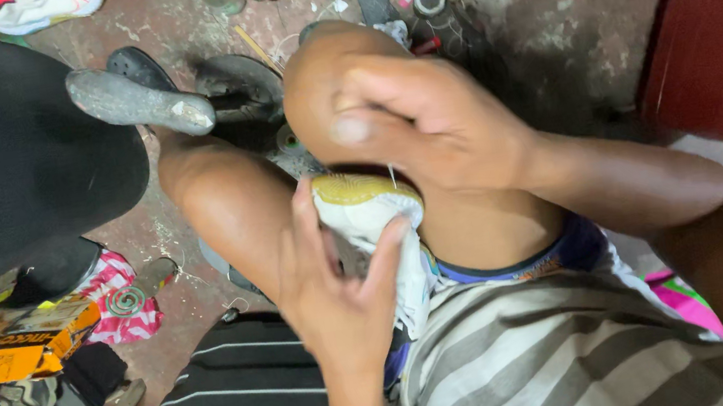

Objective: The person sits on the floor and sews a white sneaker using a wooden-handled awl and white thread. They repeatedly pierce the shoe's sole and upper, pull the thread through, and tighten the stitches to repair the footwear.

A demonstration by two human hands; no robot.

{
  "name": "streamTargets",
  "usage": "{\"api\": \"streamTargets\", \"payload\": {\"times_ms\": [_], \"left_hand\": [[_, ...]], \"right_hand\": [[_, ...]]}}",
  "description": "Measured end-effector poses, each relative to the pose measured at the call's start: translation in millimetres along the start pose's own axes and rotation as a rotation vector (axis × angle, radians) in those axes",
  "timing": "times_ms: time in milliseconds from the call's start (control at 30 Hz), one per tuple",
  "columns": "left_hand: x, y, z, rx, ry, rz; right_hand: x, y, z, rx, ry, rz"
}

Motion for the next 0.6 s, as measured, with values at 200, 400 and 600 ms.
{"api": "streamTargets", "payload": {"times_ms": [200, 400, 600], "left_hand": [[-95, 88, -38, 0.189, -0.032, -0.210], [-224, 192, 20, 0.075, 0.436, -0.729], [-251, 139, -68, 0.156, 0.127, -0.635]], "right_hand": [[19, 28, -17, 0.062, -0.334, 0.076], [35, 35, -21, 0.153, -0.214, 0.141], [23, 37, -34, 0.122, -0.342, 0.098]]}}
Point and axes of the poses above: each hand's wrist, its own y-axis away from the middle knuckle, its own z-axis out of the palm, x = y × z, the point moved 9 cm from there along -y, towards the middle knuckle, and after that the axes turned 8 degrees about -y, right-handed, at the moved point
